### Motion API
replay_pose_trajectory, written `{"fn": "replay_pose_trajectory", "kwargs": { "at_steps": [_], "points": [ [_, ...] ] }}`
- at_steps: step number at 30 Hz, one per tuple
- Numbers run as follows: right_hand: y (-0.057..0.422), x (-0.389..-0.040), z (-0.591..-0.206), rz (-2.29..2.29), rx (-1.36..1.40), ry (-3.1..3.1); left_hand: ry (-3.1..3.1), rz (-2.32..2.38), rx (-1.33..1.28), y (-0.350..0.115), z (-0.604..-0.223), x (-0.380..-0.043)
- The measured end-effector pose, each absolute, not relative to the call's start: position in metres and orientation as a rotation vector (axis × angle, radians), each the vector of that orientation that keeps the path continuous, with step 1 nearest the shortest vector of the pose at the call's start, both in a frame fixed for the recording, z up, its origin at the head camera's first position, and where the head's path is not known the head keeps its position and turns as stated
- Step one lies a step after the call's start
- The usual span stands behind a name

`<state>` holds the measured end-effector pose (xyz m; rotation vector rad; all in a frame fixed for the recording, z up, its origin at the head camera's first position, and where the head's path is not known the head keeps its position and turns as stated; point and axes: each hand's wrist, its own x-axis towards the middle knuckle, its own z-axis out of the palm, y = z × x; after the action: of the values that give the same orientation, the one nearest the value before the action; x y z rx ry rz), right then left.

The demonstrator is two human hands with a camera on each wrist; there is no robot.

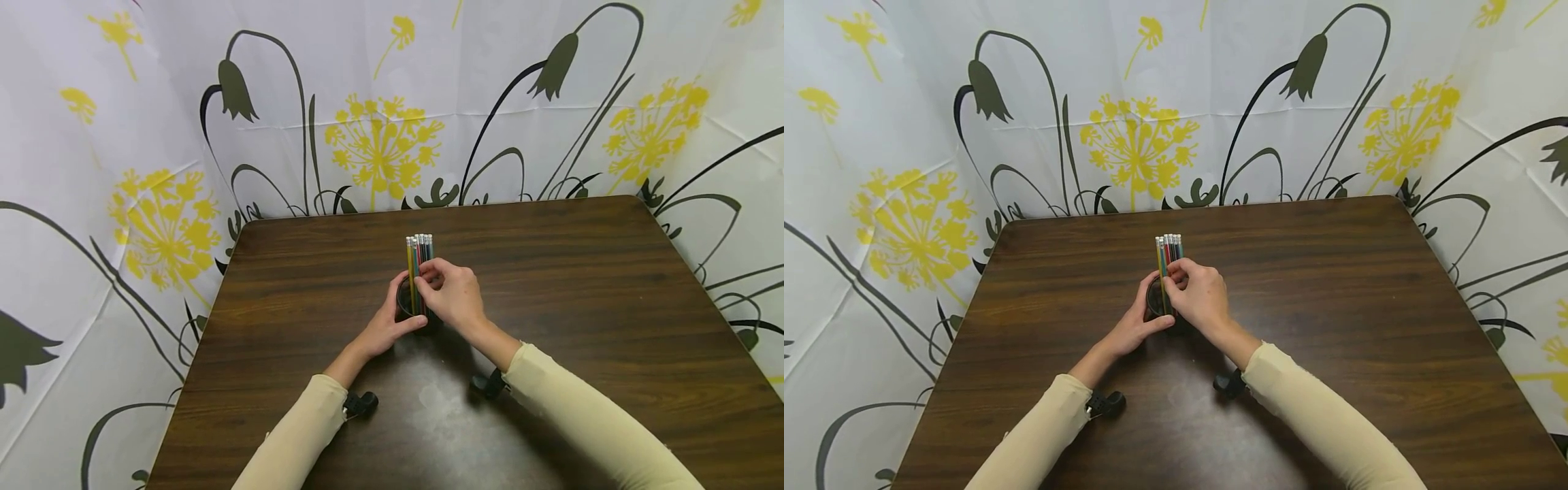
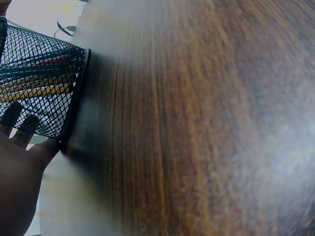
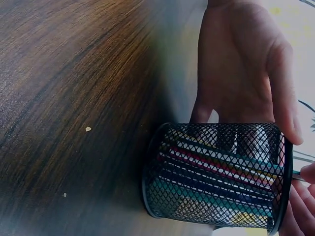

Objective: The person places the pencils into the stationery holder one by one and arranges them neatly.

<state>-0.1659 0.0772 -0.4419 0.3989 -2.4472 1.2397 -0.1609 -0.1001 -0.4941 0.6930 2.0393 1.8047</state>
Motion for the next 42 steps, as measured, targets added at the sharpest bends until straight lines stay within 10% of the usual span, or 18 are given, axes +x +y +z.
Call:
{"fn": "replay_pose_trajectory", "kwargs": {
  "at_steps": [42],
  "points": [
    [0.074,-0.174,-0.441,1.109,0.32,-2.562,2.071,1.782,0.687,-0.102,-0.501,-0.164]
  ]
}}
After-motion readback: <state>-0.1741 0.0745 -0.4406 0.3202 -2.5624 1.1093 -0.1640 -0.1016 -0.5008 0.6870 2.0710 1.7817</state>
